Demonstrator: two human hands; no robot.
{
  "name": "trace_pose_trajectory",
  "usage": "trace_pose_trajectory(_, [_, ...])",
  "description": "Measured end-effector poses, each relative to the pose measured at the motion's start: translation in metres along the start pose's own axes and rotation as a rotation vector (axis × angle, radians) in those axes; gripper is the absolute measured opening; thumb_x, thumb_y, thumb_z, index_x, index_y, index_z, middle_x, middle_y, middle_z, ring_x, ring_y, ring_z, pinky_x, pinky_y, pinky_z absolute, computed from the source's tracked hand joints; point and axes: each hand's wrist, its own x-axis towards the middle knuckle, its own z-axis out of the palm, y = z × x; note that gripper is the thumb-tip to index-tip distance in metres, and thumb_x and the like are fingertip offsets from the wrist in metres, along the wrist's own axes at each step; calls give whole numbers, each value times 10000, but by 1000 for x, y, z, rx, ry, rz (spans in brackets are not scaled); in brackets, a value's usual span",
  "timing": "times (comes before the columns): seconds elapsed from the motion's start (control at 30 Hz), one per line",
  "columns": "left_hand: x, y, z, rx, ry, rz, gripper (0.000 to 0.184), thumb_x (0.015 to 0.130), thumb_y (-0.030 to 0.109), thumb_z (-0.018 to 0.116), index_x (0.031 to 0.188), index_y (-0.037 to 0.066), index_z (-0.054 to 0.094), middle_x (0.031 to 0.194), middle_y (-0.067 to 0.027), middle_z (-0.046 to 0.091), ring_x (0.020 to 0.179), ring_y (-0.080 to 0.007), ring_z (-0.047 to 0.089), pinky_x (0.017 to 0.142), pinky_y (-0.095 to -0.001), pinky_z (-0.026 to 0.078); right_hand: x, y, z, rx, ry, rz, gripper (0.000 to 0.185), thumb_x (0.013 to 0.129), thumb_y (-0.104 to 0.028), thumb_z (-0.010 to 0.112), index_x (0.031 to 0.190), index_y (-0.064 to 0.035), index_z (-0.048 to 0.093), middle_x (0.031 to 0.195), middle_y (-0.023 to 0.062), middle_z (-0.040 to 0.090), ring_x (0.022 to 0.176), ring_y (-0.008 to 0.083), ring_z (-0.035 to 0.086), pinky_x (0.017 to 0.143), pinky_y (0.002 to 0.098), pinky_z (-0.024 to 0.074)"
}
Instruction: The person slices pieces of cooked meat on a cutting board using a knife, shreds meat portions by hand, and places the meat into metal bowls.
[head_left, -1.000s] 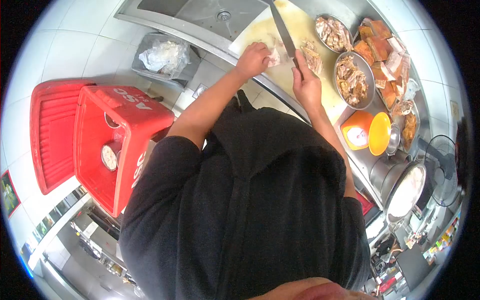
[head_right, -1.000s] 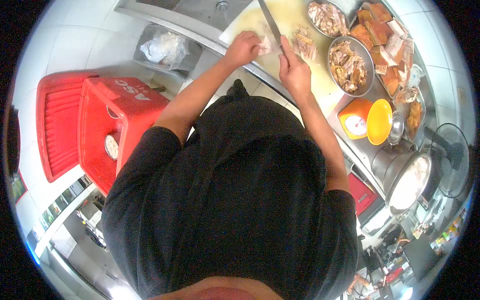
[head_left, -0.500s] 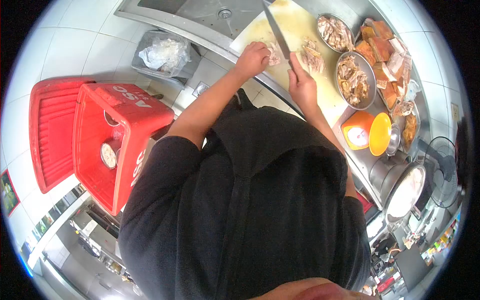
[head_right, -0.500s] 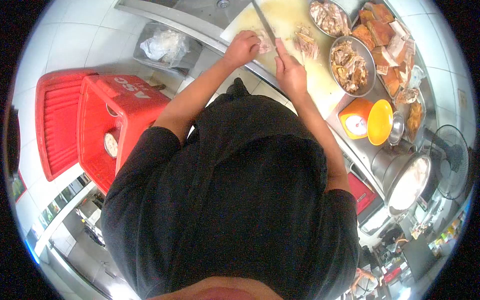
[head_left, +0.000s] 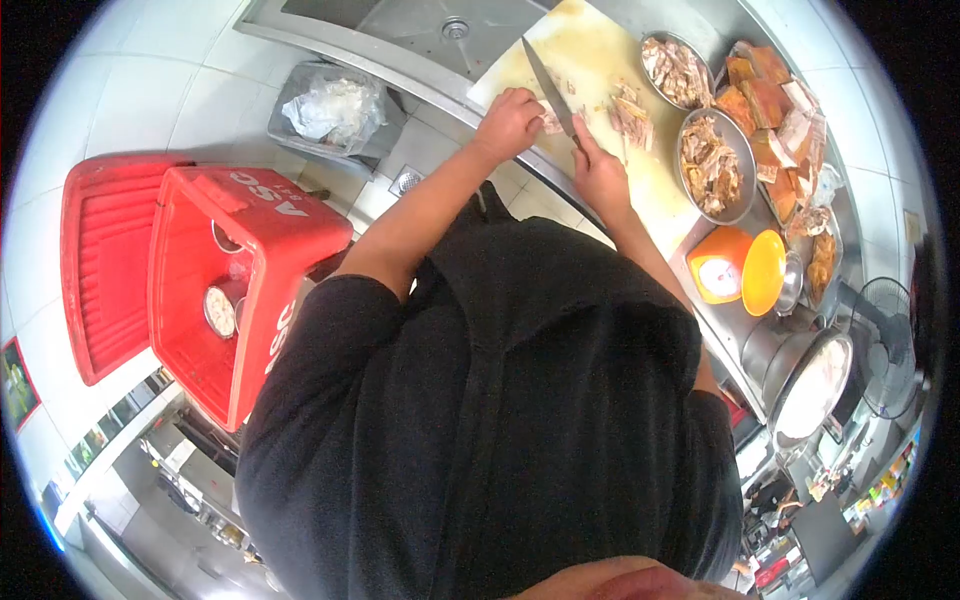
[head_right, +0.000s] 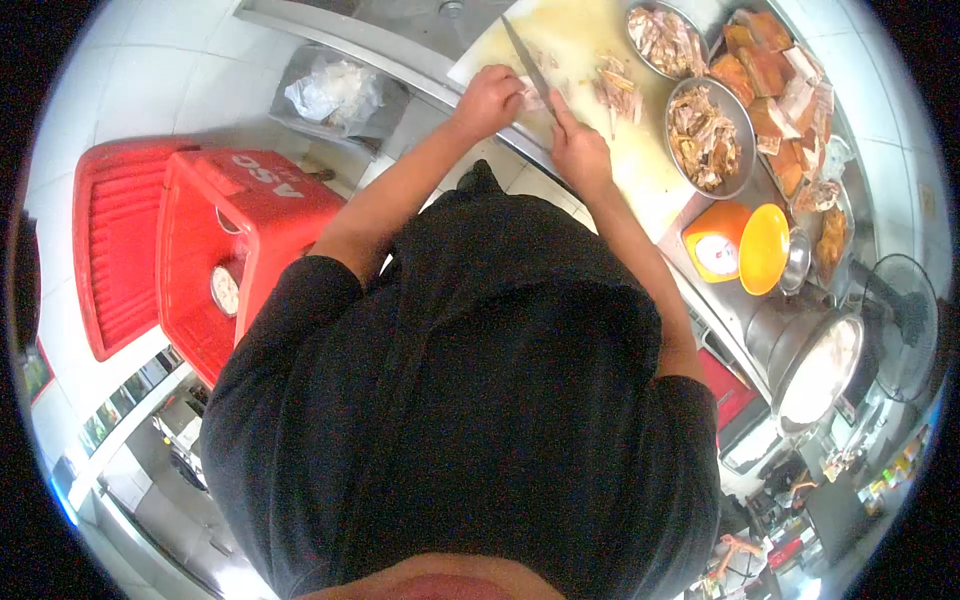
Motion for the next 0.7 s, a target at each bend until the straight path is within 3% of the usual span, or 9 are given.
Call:
trace_pose_trajectory(0.2, [-8,3,3,-3,20,-3,145,825,82,734,964,41,734,1044,-136,672,1033,-385,629,939,-483,515,-7,-25,-17,172,233,-153,614,978,-159,659,1563,-280,519,846,266,713,757,446,713,710,534,575])
trace_pose_trajectory(0.3, [-6,0,4,-27,13,-2,135,822,82,736,951,41,728,1042,-138,669,1028,-385,629,928,-483,513,-10,-8,1,-1,-25,10,619,972,-136,668,1561,-259,524,849,266,714,758,444,713,704,523,574])
trace_pose_trajectory(0.4, [-8,0,0,-11,0,1,120,819,77,739,933,43,727,1035,-138,669,1027,-382,629,914,-478,515,-7,-19,-6,39,36,-3,620,968,-121,675,1559,-246,532,860,265,719,767,446,716,710,517,581])
trace_pose_trajectory(0.53, [-9,2,2,-27,45,-13,99,820,67,735,914,39,724,1015,-143,669,1021,-382,631,901,-475,524,-6,-42,-24,208,272,-187,606,969,-119,675,1551,-221,543,893,271,728,783,445,722,728,498,594])
trace_pose_trajectory(0.7, [-5,-6,7,-13,61,4,74,825,70,735,892,40,729,1023,-138,680,1019,-379,636,904,-473,530,-5,-17,-2,-31,-110,54,607,974,-131,669,1556,-230,532,917,257,739,849,439,738,761,515,591])
